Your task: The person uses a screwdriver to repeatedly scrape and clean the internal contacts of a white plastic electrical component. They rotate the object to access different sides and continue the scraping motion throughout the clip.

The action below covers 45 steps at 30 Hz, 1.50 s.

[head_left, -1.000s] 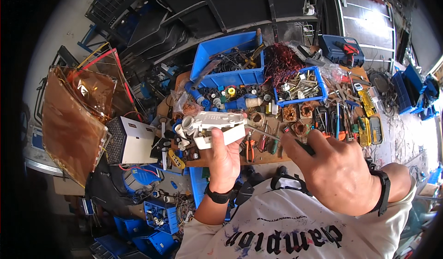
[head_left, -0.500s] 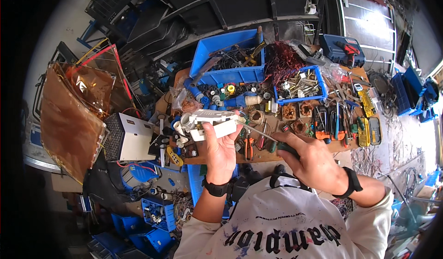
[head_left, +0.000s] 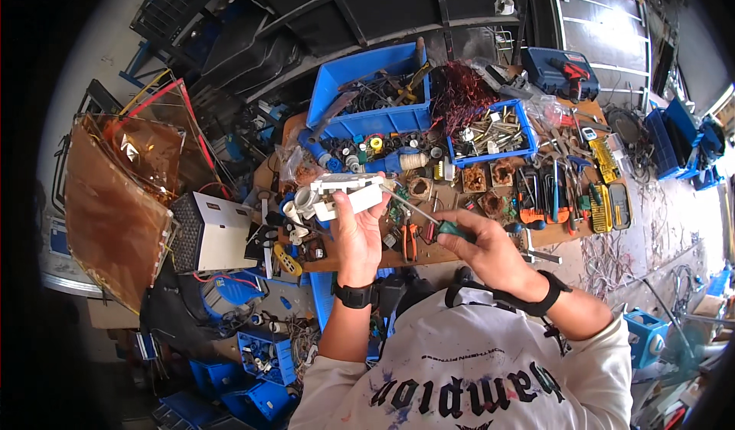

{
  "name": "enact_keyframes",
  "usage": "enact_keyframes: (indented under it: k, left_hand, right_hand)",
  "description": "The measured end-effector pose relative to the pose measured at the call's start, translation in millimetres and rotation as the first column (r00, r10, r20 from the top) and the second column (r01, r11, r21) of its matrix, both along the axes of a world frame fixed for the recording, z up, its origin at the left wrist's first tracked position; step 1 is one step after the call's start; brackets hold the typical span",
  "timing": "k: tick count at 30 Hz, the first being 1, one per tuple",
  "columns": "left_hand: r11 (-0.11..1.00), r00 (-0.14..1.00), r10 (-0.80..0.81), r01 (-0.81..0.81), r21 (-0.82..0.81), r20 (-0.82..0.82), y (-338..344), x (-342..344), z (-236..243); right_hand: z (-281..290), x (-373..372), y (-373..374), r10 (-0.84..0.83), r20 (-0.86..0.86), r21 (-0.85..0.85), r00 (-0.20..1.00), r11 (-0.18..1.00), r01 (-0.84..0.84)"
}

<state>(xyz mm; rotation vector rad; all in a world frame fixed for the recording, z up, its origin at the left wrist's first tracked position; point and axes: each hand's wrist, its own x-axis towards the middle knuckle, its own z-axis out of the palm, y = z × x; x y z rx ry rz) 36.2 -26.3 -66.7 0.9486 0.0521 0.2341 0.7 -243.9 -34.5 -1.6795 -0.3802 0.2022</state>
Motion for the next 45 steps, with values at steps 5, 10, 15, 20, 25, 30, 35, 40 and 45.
enact_keyframes:
  k: [5, 10, 15, 20, 25, 30, 35, 40, 45]
  left_hand:
    - [1.0, 0.999, -0.008, 0.008, 0.014, 0.043, -1.7, -8.0, 13.3]
    - [0.978, 0.976, 0.197, -0.189, -0.088, 0.094, -12.9, -7.3, 20.7]
    - [0.943, 0.942, 0.329, -0.323, -0.082, 0.073, -14.3, -7.1, 27.2]
    - [0.952, 0.951, 0.307, -0.306, -0.028, 0.045, -3.9, -10.6, 9.4]
    - [0.96, 0.95, 0.279, -0.282, 0.003, 0.138, 4.9, -12.6, 7.6]
    - [0.959, 0.952, 0.214, -0.247, 0.138, 0.221, 18.1, -14.8, 1.3]
    - [0.95, 0.944, 0.135, -0.209, 0.232, 0.3, 22.3, -23.7, 14.5]
    - [0.983, 0.956, 0.061, -0.108, 0.15, 0.289, 29.5, -26.2, 22.9]
    - [0.981, 0.959, 0.065, -0.111, 0.156, 0.274, 28.8, -22.5, 25.3]
  right_hand:
    - [51.7, 6.1, -18.6, 0.106, 0.207, -0.491, 0.973, 0.871, 0.01]
    - [49.7, -9.9, -7.7, 0.109, 0.296, -0.451, 0.949, 0.892, 0.039]
    - [55.3, -15.9, -1.3, 0.103, 0.408, -0.453, 0.907, 0.886, 0.103]
    - [70.9, -23.0, -1.5, 0.116, 0.446, -0.537, 0.888, 0.828, 0.161]
    - [60.4, -17.2, -0.9, 0.123, 0.416, -0.417, 0.901, 0.906, 0.068]
    - [50.4, -30.4, 9.1, 0.121, 0.494, -0.49, 0.861, 0.856, 0.161]
    - [56.4, -30.3, 11.2, 0.128, 0.491, -0.486, 0.862, 0.861, 0.15]
    - [58.2, -25.1, 3.6, 0.167, 0.11, -0.309, 0.98, 0.943, -0.126]
    - [33.3, -20.1, 7.7, 0.167, 0.017, -0.114, 0.986, 0.98, -0.164]
